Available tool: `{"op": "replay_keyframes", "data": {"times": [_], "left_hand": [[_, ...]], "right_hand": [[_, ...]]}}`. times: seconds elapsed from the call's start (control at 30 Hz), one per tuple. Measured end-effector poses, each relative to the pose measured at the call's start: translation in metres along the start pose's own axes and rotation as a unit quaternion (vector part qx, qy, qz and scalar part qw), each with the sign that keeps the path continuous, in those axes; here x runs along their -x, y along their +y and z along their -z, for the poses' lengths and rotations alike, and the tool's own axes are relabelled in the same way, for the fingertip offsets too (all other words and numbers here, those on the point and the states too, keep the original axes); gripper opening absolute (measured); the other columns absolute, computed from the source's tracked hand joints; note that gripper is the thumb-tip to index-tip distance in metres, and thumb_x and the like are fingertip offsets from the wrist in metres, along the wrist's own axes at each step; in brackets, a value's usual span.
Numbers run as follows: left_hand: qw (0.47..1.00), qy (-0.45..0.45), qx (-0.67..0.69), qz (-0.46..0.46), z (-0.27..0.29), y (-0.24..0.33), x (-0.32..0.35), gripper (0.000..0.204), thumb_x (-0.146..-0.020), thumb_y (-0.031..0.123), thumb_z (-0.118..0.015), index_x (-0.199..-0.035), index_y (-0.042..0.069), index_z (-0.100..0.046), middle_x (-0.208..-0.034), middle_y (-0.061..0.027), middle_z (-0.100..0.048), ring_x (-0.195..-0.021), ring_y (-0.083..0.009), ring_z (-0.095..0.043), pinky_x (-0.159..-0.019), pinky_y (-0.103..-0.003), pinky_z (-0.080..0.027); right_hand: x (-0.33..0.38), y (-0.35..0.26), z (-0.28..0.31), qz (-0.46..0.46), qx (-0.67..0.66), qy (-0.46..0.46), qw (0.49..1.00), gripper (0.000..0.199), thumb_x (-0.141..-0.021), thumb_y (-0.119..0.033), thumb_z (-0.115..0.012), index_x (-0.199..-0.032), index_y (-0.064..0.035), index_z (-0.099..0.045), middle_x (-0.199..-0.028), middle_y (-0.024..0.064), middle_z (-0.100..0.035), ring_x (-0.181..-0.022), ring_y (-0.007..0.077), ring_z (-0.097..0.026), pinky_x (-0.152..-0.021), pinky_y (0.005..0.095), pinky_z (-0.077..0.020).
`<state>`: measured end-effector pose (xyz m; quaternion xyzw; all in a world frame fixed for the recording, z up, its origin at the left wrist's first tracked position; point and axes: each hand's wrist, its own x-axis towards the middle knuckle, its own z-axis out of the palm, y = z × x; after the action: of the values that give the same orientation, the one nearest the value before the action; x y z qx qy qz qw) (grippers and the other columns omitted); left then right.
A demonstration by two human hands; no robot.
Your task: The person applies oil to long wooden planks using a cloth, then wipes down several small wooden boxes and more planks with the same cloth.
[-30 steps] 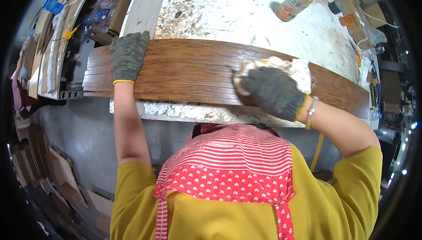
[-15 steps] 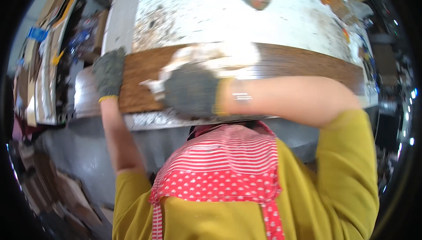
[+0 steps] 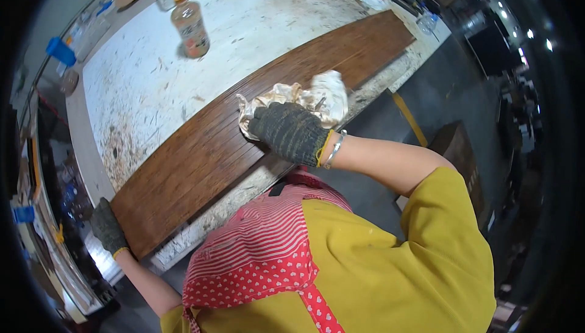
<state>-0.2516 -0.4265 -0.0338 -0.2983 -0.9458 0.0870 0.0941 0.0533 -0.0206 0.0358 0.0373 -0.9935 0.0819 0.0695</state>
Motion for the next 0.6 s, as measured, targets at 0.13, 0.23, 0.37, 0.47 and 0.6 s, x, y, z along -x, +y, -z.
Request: {"op": "replay_keyframes", "data": {"times": [0.13, 0.23, 0.37, 0.47, 0.6], "left_hand": [[0.980, 0.062, 0.106, -0.157, 0.005, 0.104, -0.015, 0.034, -0.090, 0.025, -0.058, -0.116, 0.002, -0.062, -0.106, -0.0182, -0.065, -0.102, -0.0349, -0.059, -0.093, -0.047, -0.043], [0.964, 0.040, 0.216, -0.151, 0.078, 0.221, -0.027, 0.042, -0.090, 0.031, -0.060, -0.121, 0.003, -0.059, -0.112, -0.0198, -0.062, -0.105, -0.0372, -0.057, -0.094, -0.048, -0.042], [0.966, 0.031, 0.210, -0.151, 0.088, 0.230, -0.030, 0.044, -0.091, 0.034, -0.059, -0.123, 0.003, -0.057, -0.116, -0.0209, -0.061, -0.107, -0.0390, -0.056, -0.094, -0.048, -0.042], [0.967, 0.020, 0.202, -0.151, 0.080, 0.234, -0.037, 0.045, -0.091, 0.036, -0.058, -0.121, 0.002, -0.058, -0.115, -0.0214, -0.062, -0.105, -0.0389, -0.057, -0.093, -0.048, -0.042], [0.957, -0.010, 0.229, -0.179, 0.086, 0.276, -0.055, 0.046, -0.091, 0.038, -0.058, -0.118, 0.000, -0.059, -0.108, -0.0208, -0.064, -0.100, -0.0386, -0.059, -0.089, -0.048, -0.043]], "right_hand": [[-0.026, -0.050, 0.011, -0.056, 0.041, -0.161, 0.984, 0.022, -0.081, -0.018, -0.058, -0.099, -0.0053, -0.062, -0.096, 0.0136, -0.062, -0.089, 0.0261, -0.061, -0.080, 0.0414, -0.0482], [-0.014, -0.039, -0.019, 0.027, 0.065, -0.055, 0.996, 0.033, -0.083, -0.017, -0.056, -0.112, -0.0044, -0.059, -0.103, 0.0169, -0.060, -0.100, 0.0293, -0.059, -0.086, 0.0448, -0.0467], [0.067, 0.080, 0.007, -0.202, 0.127, -0.046, 0.970, 0.033, -0.082, -0.020, -0.060, -0.110, -0.0029, -0.059, -0.100, 0.0163, -0.060, -0.097, 0.0320, -0.060, -0.085, 0.0442, -0.0469], [0.076, 0.101, 0.010, -0.296, 0.074, 0.044, 0.951, 0.029, -0.080, -0.017, -0.058, -0.104, -0.0017, -0.060, -0.090, 0.0173, -0.059, -0.084, 0.0298, -0.060, -0.073, 0.0420, -0.0491], [0.045, 0.022, 0.000, -0.070, 0.245, 0.044, 0.966, 0.032, -0.085, -0.016, -0.053, -0.113, -0.0002, -0.056, -0.097, 0.0156, -0.061, -0.089, 0.0244, -0.062, -0.073, 0.0403, -0.0520]]}}
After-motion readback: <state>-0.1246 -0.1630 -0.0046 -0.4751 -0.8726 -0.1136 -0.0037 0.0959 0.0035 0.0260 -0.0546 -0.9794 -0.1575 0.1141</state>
